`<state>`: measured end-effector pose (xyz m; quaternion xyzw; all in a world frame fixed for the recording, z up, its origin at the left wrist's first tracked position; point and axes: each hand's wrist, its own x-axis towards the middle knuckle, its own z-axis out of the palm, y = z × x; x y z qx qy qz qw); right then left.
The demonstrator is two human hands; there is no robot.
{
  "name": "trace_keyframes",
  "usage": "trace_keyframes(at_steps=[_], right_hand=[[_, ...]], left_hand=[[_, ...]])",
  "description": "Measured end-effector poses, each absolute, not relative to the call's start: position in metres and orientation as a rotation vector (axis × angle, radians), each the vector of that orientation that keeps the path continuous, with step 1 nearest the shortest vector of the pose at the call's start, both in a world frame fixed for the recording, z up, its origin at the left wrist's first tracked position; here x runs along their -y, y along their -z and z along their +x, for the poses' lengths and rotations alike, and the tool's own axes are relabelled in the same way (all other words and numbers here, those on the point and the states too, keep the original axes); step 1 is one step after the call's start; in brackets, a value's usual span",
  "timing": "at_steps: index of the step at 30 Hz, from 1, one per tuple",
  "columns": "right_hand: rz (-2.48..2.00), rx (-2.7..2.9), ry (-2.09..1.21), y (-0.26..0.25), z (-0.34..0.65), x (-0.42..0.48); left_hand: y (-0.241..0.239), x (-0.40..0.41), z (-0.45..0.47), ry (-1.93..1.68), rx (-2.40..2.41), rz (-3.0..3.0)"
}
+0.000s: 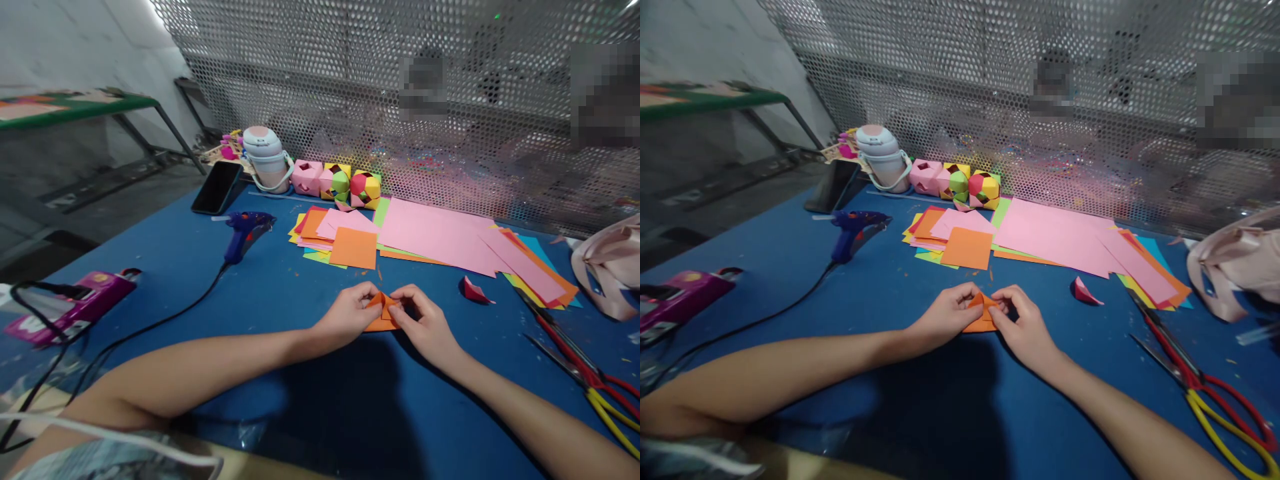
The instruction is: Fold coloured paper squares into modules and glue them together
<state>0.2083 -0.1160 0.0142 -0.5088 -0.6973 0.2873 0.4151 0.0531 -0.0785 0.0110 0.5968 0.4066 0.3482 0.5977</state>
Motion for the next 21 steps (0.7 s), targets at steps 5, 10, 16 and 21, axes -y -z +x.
trace_keyframes(at_steps=[5,10,16,21], right_hand=[[-1.295,1.783,-0.721,-0.0141,0.2105,0.1141],[-1.298,1.781,-0.732,-0.0133,0.2116,0.1121],[-1.299,1.776,-0.771,-0.0112,0.2121,0.1118],[-1.262,1.797,-0.804,-0.0126,0.2118,0.1127]], left_hand=[[-0.0118,0.0786,0.0520,-0.740,-0.961,1.347],[-0.0146,0.0802,0.0523,-0.709,-0.876,1.216],[-0.0138,0.0805,0.0529,-0.687,-0.865,1.187],[-0.0113,0.0794,0.0513,-0.674,-0.979,1.352]])
